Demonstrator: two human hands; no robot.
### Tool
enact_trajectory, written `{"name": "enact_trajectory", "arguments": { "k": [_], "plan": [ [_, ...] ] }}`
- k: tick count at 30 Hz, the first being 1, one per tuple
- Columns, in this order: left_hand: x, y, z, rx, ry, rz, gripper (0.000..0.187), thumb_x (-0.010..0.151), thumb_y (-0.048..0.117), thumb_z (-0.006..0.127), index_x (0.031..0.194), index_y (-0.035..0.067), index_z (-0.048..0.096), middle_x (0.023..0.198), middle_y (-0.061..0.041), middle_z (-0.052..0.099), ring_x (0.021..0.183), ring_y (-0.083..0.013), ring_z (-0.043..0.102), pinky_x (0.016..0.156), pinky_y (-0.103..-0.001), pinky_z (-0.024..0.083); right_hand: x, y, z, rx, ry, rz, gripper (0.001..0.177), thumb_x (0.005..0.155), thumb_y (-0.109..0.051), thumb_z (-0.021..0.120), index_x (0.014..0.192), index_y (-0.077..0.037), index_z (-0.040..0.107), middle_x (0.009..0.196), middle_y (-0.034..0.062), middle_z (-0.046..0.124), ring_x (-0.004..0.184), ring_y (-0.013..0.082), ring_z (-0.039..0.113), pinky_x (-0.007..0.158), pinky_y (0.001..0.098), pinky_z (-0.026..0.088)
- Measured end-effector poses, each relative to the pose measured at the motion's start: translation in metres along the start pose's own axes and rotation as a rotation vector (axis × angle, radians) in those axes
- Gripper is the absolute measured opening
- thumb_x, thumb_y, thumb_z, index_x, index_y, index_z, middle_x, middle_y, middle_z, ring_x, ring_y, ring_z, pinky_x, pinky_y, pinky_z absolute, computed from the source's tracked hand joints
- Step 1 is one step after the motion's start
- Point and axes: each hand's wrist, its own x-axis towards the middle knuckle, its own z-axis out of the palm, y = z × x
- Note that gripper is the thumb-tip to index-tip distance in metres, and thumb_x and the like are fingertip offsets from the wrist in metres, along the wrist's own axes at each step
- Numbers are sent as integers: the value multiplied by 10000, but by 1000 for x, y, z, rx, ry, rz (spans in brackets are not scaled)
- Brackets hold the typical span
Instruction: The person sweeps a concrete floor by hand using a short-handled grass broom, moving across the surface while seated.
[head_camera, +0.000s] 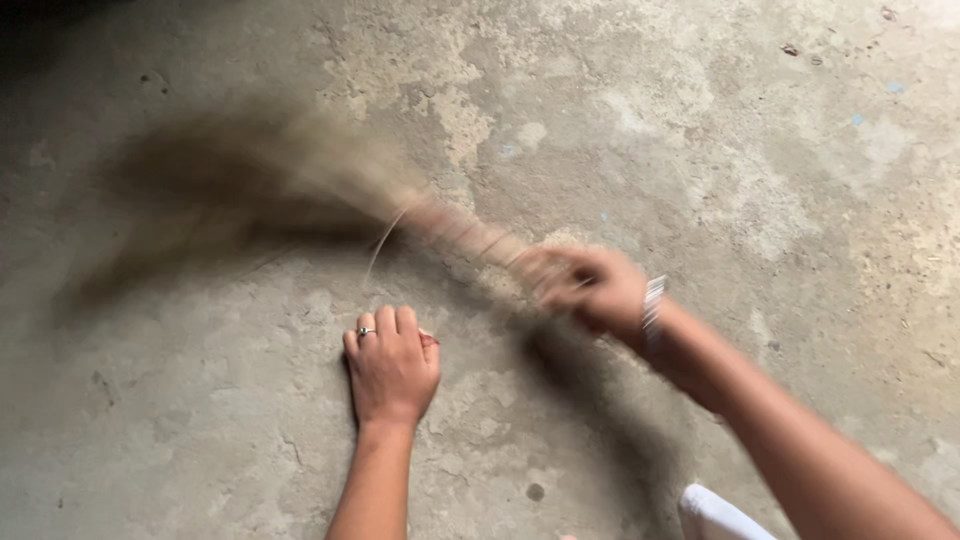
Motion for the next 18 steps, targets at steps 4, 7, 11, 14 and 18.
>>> {"name": "enact_trajectory", "arguments": {
  "k": [4,7,11,14,18],
  "plan": [
    [-1,0,3,17,-116,-21,192,796,247,624,901,104,551,955,-107,557,950,-301,538,833,-469,430,40,39,-100,265,422,-43,152,980,-137,640,1089,-34,664,758,55,599,560,100,526,463,246,455],
    [-2,-3,5,43,-143,-25,301,820,258,599,1059,84,546,1128,-132,539,1088,-298,510,949,-490,398,53,50,-141,546,488,-127,116,1021,-85,624,1048,-3,546,774,24,556,556,81,521,460,215,477],
    [0,-4,7,64,-53,-12,622,853,308,537,1394,27,410,1502,-174,358,1375,-319,351,1143,-497,260,31,16,-98,416,502,-246,196,939,-49,583,1075,-9,447,783,52,544,533,109,517,454,245,534],
    [1,-4,6,39,-91,5,691,878,318,499,1478,12,344,1564,-173,309,1444,-315,284,1182,-475,218,0,-13,-20,186,337,-136,231,899,-75,511,1127,-109,526,772,82,616,484,152,558,379,274,507],
    [1,-6,9,-31,-184,0,645,898,311,477,1468,36,354,1568,-149,326,1474,-301,284,1207,-458,213,-34,-22,61,-458,-191,-438,351,789,-87,703,1126,-95,606,846,83,740,665,185,689,606,349,587]
  ]
}}
